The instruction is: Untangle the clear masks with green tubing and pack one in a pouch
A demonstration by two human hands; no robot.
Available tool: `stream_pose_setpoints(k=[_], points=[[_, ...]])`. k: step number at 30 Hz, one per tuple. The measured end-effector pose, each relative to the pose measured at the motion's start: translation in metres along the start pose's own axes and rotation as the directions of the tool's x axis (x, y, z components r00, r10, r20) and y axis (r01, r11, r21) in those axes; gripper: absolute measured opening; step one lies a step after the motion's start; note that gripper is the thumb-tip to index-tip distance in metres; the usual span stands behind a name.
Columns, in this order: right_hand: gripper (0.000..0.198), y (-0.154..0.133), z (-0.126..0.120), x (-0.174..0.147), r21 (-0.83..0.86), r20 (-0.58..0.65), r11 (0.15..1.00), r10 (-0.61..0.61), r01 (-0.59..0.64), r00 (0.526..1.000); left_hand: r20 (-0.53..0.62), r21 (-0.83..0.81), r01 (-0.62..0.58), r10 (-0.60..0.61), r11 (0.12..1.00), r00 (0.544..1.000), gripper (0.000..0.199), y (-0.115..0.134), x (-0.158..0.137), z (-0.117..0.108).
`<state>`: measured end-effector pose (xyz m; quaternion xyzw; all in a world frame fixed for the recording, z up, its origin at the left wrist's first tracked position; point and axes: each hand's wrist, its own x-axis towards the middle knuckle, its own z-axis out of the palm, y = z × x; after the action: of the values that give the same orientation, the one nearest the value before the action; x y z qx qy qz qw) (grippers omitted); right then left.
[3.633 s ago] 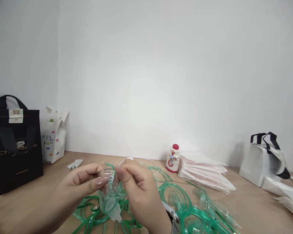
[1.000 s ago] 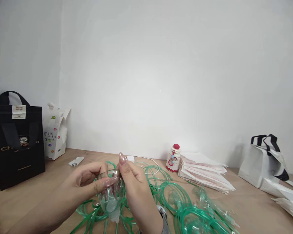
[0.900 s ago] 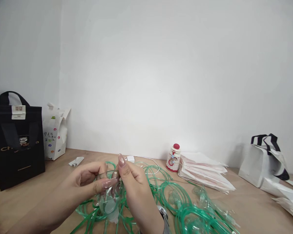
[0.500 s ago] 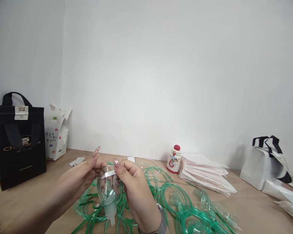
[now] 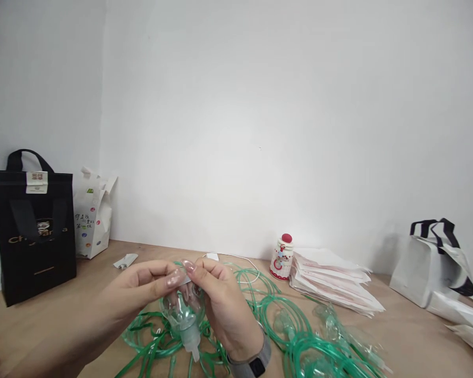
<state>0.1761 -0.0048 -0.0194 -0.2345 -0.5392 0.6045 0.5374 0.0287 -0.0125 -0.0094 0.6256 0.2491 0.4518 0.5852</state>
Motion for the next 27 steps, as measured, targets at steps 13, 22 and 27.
stream_pose_setpoints(k=[13,22,27], points=[[0.042,-0.005,-0.003,-0.006,-0.106,-0.046,0.994,-0.034,0.029,0.998,-0.032,-0.029,-0.040,0.039,0.999,0.999,0.023,-0.001,0.001,0.010],[0.028,-0.009,-0.006,-0.005,0.121,0.101,0.992,0.014,-0.027,0.995,0.087,-0.311,0.026,0.002,0.950,0.996,0.038,-0.005,0.000,0.012],[0.021,-0.011,-0.007,-0.008,0.225,0.079,0.974,-0.001,-0.017,0.997,0.119,-0.499,0.120,-0.070,0.858,0.990,0.042,-0.004,-0.002,0.016]])
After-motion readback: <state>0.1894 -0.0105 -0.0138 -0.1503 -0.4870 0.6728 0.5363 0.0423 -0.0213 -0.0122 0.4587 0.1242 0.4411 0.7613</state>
